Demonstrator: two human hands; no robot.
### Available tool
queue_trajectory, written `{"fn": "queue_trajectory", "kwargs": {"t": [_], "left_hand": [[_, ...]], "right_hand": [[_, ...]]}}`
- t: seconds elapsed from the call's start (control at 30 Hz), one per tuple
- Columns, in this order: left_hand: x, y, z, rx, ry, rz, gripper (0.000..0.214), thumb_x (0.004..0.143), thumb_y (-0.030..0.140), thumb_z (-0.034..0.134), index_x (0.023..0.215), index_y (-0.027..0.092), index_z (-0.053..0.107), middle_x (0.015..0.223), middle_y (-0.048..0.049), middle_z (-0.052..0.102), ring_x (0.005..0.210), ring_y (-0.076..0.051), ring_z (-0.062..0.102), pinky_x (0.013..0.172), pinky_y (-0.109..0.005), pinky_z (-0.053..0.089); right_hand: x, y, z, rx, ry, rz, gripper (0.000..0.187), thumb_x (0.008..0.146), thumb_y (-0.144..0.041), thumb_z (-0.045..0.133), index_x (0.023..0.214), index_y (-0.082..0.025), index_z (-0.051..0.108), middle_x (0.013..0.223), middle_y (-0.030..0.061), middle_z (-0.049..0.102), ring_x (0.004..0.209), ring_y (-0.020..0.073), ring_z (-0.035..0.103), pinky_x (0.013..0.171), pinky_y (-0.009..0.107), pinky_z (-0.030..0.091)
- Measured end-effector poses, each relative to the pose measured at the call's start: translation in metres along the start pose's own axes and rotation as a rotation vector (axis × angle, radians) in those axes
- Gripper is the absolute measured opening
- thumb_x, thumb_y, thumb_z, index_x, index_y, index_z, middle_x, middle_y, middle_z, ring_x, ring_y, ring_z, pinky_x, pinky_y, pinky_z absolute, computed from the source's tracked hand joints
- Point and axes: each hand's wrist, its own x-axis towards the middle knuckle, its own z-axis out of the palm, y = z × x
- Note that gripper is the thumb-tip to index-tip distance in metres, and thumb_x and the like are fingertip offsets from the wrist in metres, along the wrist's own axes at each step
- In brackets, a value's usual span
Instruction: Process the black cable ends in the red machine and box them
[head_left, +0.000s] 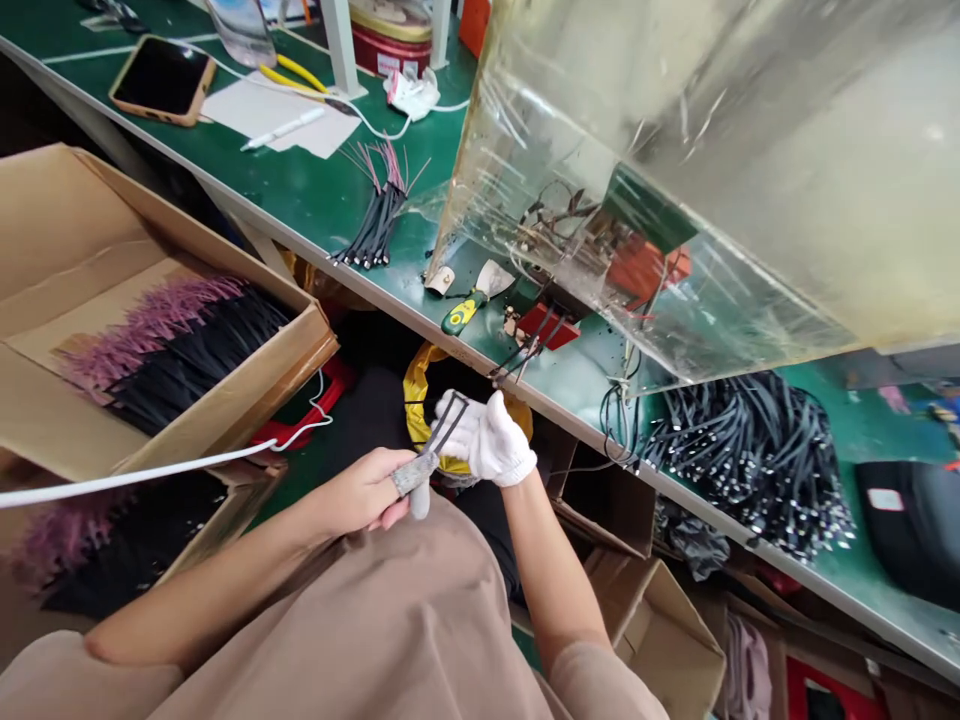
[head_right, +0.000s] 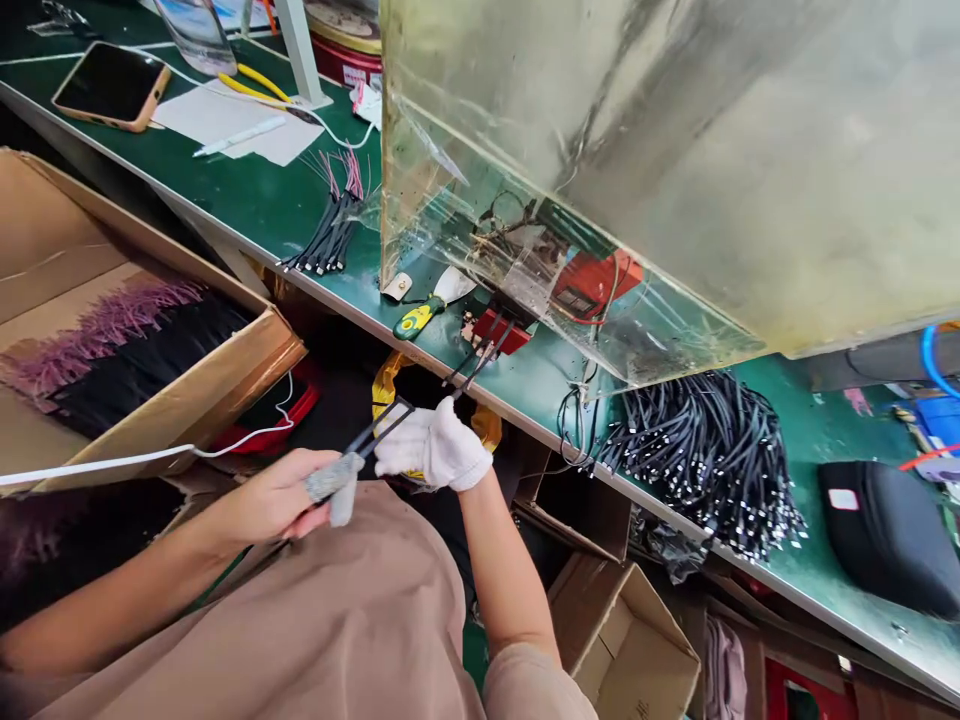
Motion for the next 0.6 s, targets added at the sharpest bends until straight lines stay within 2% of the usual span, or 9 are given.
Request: {"fn": "queue_trajectory", "kwargs": {"t": [0.07, 0.13, 0.3, 0.4, 0.47, 0.6], "left_hand": [[0.012, -0.023, 0.002, 0.087, -0.001, -0.082, 0.041, 0.083, 0.054, 0.055, 0.062, 0.019, 0.059, 0.038, 0.0051, 0.044, 0.034, -0.008, 0.031, 0.037, -0.019, 0.024], [0.022, -0.044, 0.002, 0.168, -0.020, -0.143, 0.036, 0.083, 0.047, 0.052, 0.063, 0.019, 0.059, 0.039, 0.0051, 0.045, 0.036, -0.009, 0.034, 0.039, -0.019, 0.026], [0.035, -0.070, 0.001, 0.296, -0.093, -0.174, 0.026, 0.083, 0.035, 0.047, 0.067, 0.019, 0.060, 0.041, 0.0048, 0.048, 0.036, -0.011, 0.038, 0.039, -0.021, 0.027], [0.039, -0.075, 0.003, 0.315, -0.103, -0.153, 0.023, 0.082, 0.030, 0.047, 0.068, 0.019, 0.061, 0.042, 0.0048, 0.049, 0.036, -0.011, 0.039, 0.041, -0.021, 0.028], [0.041, -0.078, 0.004, 0.325, -0.108, -0.145, 0.022, 0.081, 0.027, 0.046, 0.068, 0.019, 0.061, 0.042, 0.0044, 0.050, 0.038, -0.012, 0.041, 0.042, -0.021, 0.030], [0.042, -0.083, 0.006, 0.352, -0.121, -0.114, 0.020, 0.081, 0.023, 0.046, 0.070, 0.018, 0.063, 0.043, 0.0045, 0.049, 0.042, -0.013, 0.044, 0.047, -0.022, 0.034]], "right_hand": [[0.011, 0.014, -0.005, 0.104, 0.123, -0.173, 0.049, 0.102, -0.062, 0.042, 0.113, -0.021, 0.066, 0.108, 0.0097, 0.076, 0.095, 0.0225, 0.074, 0.085, 0.043, 0.062], [0.022, 0.019, -0.012, 0.193, 0.270, -0.284, 0.032, 0.102, -0.050, 0.052, 0.105, -0.022, 0.067, 0.103, 0.0053, 0.077, 0.090, 0.0184, 0.073, 0.083, 0.037, 0.063], [0.042, 0.014, -0.025, 0.250, 0.516, -0.357, 0.018, 0.097, -0.037, 0.065, 0.093, -0.019, 0.063, 0.076, -0.0014, 0.070, 0.060, 0.0106, 0.063, 0.063, 0.025, 0.060], [0.051, 0.010, -0.027, 0.134, 0.729, -0.388, 0.016, 0.098, -0.032, 0.062, 0.087, -0.021, 0.057, 0.064, -0.0056, 0.061, 0.048, 0.0076, 0.053, 0.054, 0.021, 0.056], [0.055, 0.008, -0.028, 0.060, 0.872, -0.370, 0.022, 0.100, -0.035, 0.058, 0.084, -0.021, 0.052, 0.056, -0.0077, 0.054, 0.041, 0.0067, 0.046, 0.045, 0.018, 0.050], [0.057, 0.002, -0.036, 0.013, 1.001, -0.342, 0.029, 0.104, -0.043, 0.047, 0.083, -0.023, 0.047, 0.046, -0.0115, 0.041, 0.032, 0.0058, 0.031, 0.033, 0.014, 0.031]]}}
